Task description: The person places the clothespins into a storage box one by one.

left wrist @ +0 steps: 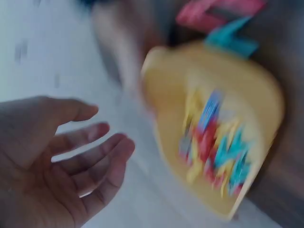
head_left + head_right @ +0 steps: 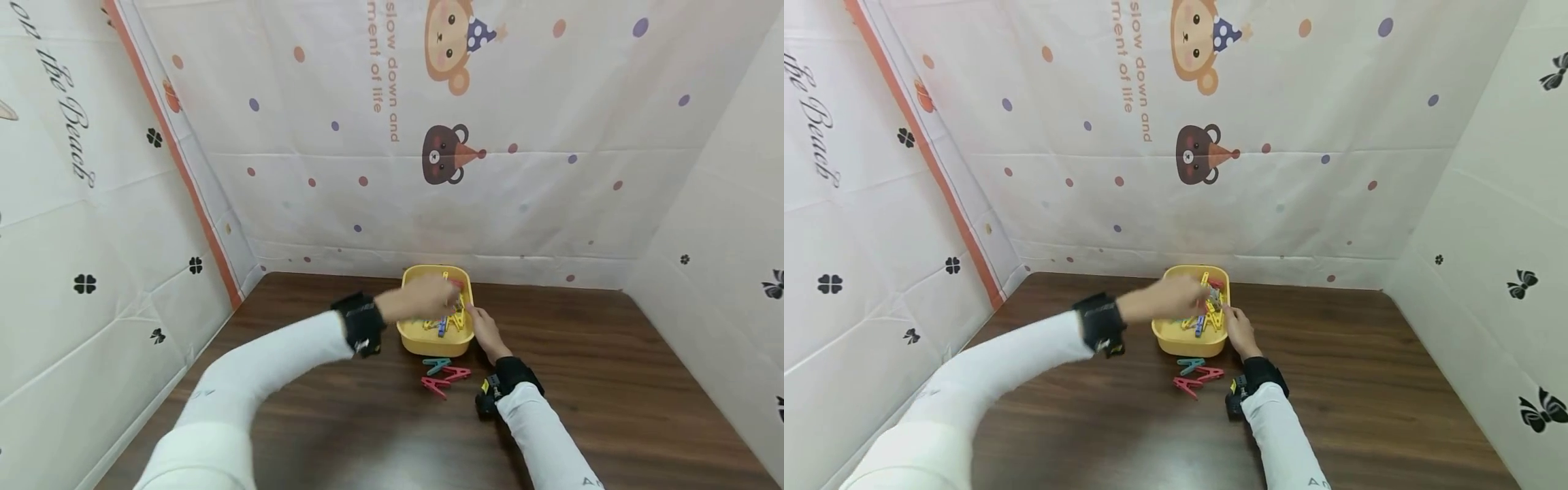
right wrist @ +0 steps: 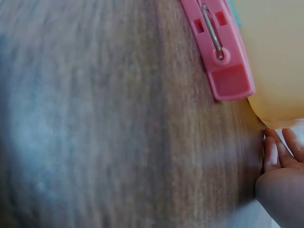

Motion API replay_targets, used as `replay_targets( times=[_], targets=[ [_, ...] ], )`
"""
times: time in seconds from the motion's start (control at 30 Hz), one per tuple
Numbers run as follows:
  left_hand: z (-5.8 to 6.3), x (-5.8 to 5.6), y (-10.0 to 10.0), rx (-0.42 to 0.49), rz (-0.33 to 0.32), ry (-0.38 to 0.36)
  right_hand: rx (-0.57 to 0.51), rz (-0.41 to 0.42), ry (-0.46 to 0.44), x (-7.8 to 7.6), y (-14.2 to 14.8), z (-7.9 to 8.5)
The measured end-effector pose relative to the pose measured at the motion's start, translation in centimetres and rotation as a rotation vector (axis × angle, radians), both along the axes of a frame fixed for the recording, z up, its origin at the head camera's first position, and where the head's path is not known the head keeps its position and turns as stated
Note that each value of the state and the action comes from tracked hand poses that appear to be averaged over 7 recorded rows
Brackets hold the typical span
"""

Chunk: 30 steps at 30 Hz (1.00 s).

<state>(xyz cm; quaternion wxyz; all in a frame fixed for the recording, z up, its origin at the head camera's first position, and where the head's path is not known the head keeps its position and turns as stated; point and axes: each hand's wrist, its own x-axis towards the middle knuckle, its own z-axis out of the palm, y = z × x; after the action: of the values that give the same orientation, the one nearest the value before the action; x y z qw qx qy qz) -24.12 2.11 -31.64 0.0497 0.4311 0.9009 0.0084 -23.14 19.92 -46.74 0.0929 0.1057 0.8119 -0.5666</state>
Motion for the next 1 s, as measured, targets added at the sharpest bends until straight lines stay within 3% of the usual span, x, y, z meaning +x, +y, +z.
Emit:
replay_targets(
  times=[0.1, 0.17, 0.27, 0.4, 0.67, 0.77, 0.87, 1.0],
  targets=[
    [-3.1, 3.9, -1.7, -0.102, -0.157, 0.008, -0.016, -0.01, 0.002, 0.1, 0.1, 0.0],
    [-5.3, 5.4, -2.9, -0.144, -0.221, -0.029, -0.014, -0.018, 0.005, 0.1, 0.1, 0.1],
    [-8.1, 6.1, -4.7, -0.155, -0.272, -0.113, -0.005, -0.029, 0.0, 0.1, 0.1, 0.1],
    [-9.9, 6.2, -6.4, -0.13, -0.296, -0.17, -0.004, -0.028, -0.013, 0.2, -0.1, 0.1],
    [-10.5, 6.5, -8.1, -0.104, -0.33, -0.195, -0.017, -0.031, -0.015, 0.5, -0.8, -0.1],
    [-10.2, 6.6, -8.5, -0.118, -0.339, -0.208, -0.024, -0.027, -0.019, 0.4, -0.9, -0.2],
    [-8.8, 6.1, -8.5, -0.099, -0.346, -0.221, -0.03, -0.023, -0.017, 0.3, -0.9, -0.2],
    [-5.3, 4.0, -7.7, 0.002, -0.323, -0.254, -0.025, -0.032, -0.006, 0.2, -0.7, -0.4]
  ],
)
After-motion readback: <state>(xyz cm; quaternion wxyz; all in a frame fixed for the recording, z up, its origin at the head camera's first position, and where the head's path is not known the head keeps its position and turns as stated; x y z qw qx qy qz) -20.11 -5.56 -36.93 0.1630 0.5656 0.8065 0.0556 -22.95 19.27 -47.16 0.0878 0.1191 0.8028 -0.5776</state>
